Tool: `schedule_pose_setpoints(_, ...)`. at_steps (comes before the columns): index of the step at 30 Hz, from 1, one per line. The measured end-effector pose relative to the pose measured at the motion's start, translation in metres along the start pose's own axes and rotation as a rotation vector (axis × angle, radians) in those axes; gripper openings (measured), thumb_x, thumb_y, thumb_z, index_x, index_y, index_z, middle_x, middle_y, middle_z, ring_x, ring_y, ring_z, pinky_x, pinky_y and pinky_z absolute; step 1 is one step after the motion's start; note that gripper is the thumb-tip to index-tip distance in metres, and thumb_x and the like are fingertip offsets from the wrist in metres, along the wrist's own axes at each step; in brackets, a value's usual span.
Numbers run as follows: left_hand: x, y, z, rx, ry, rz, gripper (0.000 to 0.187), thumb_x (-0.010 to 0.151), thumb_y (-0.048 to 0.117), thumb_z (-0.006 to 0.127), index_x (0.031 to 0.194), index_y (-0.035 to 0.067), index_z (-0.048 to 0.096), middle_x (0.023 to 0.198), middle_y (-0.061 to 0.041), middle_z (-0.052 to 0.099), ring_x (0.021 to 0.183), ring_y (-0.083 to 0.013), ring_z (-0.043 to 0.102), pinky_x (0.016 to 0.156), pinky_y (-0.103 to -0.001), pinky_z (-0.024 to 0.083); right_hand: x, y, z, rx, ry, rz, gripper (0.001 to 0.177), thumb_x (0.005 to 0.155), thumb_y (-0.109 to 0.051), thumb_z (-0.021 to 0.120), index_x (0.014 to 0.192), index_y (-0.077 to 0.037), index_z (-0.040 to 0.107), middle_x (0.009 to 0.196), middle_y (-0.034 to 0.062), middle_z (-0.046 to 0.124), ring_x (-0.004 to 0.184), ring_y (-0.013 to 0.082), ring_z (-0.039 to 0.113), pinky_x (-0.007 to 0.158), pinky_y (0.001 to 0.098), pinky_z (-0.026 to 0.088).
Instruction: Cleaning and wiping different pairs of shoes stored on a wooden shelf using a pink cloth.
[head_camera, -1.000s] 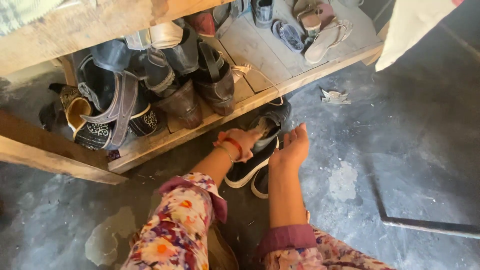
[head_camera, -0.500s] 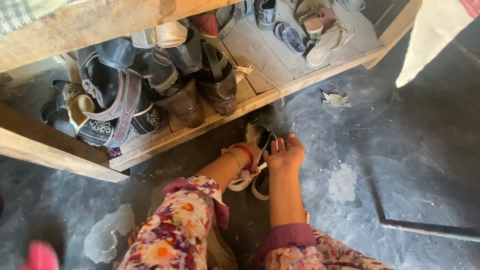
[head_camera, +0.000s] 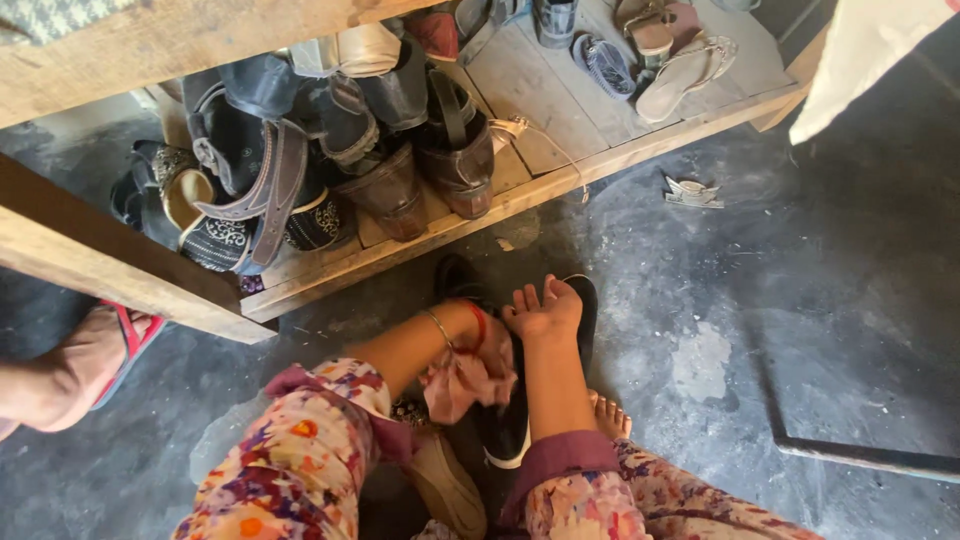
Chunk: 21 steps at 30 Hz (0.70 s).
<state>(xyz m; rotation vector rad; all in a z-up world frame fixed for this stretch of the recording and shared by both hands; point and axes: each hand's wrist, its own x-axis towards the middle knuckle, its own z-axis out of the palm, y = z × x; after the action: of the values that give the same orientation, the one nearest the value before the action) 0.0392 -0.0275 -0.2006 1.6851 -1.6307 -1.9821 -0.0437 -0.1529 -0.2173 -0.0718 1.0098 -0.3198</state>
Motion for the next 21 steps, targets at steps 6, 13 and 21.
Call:
schedule_pose_setpoints(6, -0.055, -0.027, -0.024, 0.024, 0.403, -0.170, 0.040, 0.087, 0.048, 0.068, 0.098, 0.012, 0.082, 0.098, -0.009, 0.079, 0.086, -0.0222, 0.070, 0.079, -0.039, 0.054, -0.012, 0.019, 0.004, 0.025, 0.039, 0.085, 0.034, 0.097, -0.033, 0.050, 0.129, -0.030, 0.062, 0.155, 0.0096, 0.045, 0.144, 0.0284, 0.040, 0.122, 0.0546, 0.019)
schedule_pose_setpoints(13, -0.089, -0.026, -0.040, 0.050, 0.805, -0.345, 0.035, 0.086, 0.044, 0.068, 0.087, 0.012, 0.082, 0.090, -0.011, 0.079, 0.077, -0.0267, 0.072, 0.072, -0.042, 0.056, -0.020, 0.035, 0.009, 0.013, 0.083, 0.132, 0.033, 0.100, -0.033, 0.049, 0.128, -0.024, 0.062, 0.152, 0.0120, 0.046, 0.140, 0.0297, 0.041, 0.121, 0.0560, 0.020)
schedule_pose_setpoints(21, -0.092, -0.030, -0.044, 0.121, 0.864, -0.343, 0.041, 0.081, 0.047, 0.071, 0.086, 0.007, 0.078, 0.091, -0.014, 0.078, 0.078, -0.0295, 0.073, 0.073, -0.044, 0.056, 0.054, 0.059, -0.029, 0.062, 0.198, 0.272, 0.056, 0.101, -0.041, 0.056, 0.147, -0.011, 0.048, 0.148, 0.0132, 0.047, 0.138, 0.0264, 0.042, 0.118, 0.0472, 0.025)
